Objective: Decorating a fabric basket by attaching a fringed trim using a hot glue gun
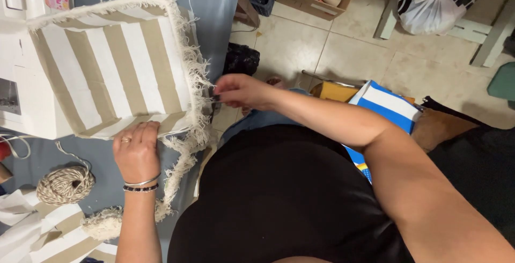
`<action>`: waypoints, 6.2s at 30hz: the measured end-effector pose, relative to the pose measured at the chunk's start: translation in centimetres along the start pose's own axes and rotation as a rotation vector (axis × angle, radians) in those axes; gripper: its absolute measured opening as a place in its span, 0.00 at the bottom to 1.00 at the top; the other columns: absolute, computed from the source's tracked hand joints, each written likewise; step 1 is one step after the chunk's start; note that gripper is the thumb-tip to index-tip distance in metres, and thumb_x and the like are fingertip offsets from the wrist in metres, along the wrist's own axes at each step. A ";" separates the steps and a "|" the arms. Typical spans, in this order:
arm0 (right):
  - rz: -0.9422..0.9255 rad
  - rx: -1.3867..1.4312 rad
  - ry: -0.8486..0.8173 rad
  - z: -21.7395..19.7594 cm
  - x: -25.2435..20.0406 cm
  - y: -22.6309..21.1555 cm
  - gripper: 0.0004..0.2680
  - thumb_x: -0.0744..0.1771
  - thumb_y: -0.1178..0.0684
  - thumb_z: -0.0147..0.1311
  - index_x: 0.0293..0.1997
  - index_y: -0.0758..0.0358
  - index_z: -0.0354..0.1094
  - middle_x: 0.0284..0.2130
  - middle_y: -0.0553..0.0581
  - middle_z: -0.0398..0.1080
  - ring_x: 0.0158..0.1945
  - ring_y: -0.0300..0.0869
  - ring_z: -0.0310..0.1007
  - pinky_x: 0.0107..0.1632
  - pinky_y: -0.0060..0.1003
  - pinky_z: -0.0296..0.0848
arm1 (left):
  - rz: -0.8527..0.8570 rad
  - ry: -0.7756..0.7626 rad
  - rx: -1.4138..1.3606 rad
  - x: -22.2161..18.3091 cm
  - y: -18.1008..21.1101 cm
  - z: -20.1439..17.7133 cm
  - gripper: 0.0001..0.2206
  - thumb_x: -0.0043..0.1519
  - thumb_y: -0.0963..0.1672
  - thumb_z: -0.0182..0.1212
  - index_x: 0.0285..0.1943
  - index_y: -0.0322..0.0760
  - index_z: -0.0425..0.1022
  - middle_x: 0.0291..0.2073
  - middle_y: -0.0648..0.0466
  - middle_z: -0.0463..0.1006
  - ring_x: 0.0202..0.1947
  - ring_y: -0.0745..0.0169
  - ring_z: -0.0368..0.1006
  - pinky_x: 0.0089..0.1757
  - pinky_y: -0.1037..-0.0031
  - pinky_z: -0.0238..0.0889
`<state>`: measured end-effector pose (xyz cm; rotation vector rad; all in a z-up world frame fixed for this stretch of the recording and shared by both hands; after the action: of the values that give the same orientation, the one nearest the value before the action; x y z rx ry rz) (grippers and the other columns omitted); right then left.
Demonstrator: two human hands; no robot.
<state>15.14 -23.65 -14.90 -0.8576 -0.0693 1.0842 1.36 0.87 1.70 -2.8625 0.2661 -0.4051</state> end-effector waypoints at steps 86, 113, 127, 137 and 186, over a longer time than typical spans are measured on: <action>-0.996 -1.920 0.145 22.7 -8.2 -3.6 0.05 0.71 0.48 0.51 0.46 0.49 0.74 0.46 0.51 0.76 0.25 0.45 0.73 0.34 0.36 0.74 | -0.072 0.110 -0.980 -12.5 -1.5 -2.3 0.23 0.56 0.40 0.60 0.64 0.45 0.75 0.46 0.49 0.78 0.45 0.44 0.77 0.45 0.59 0.71; -1.080 -1.737 -0.085 19.2 -7.7 -2.3 0.06 0.71 0.52 0.55 0.46 0.61 0.76 0.39 0.56 0.71 0.32 0.43 0.74 0.33 0.36 0.72 | -0.431 -0.307 -0.985 -15.8 -7.9 -2.7 0.16 0.64 0.45 0.54 0.59 0.45 0.79 0.55 0.55 0.82 0.52 0.54 0.77 0.56 0.62 0.66; -1.156 -1.626 -0.109 16.3 -9.8 -2.9 0.06 0.69 0.53 0.56 0.35 0.56 0.78 0.31 0.55 0.77 0.22 0.41 0.70 0.31 0.33 0.71 | -0.642 -0.178 -1.581 -2.9 8.2 3.1 0.10 0.59 0.47 0.66 0.46 0.46 0.84 0.32 0.50 0.84 0.40 0.42 0.80 0.38 0.60 0.73; -0.104 -0.386 0.375 13.2 -7.1 -2.4 0.00 0.64 0.64 0.58 0.34 0.70 0.72 0.14 0.58 0.68 0.14 0.31 0.62 0.19 0.21 0.56 | -0.306 0.240 -0.951 -4.2 7.4 1.7 0.10 0.62 0.43 0.61 0.50 0.50 0.81 0.36 0.59 0.79 0.36 0.58 0.77 0.42 0.66 0.72; -0.791 -2.049 -0.215 20.1 -4.9 -10.5 0.13 0.71 0.36 0.46 0.39 0.51 0.72 0.31 0.48 0.65 0.28 0.43 0.69 0.41 0.37 0.71 | 0.245 0.470 -0.713 -6.5 3.8 -1.8 0.09 0.66 0.37 0.54 0.37 0.35 0.81 0.43 0.48 0.79 0.40 0.51 0.75 0.41 0.65 0.71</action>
<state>11.58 -17.91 7.24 -2.1590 -1.7619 -0.0378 -5.86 -1.79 0.81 -3.2829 1.0149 -1.1244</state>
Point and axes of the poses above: each hand's wrist, its own x-axis towards the middle knuckle, its own z-axis out of the palm, y = z × x, the point moved 2 cm from there along x, towards the middle knuckle
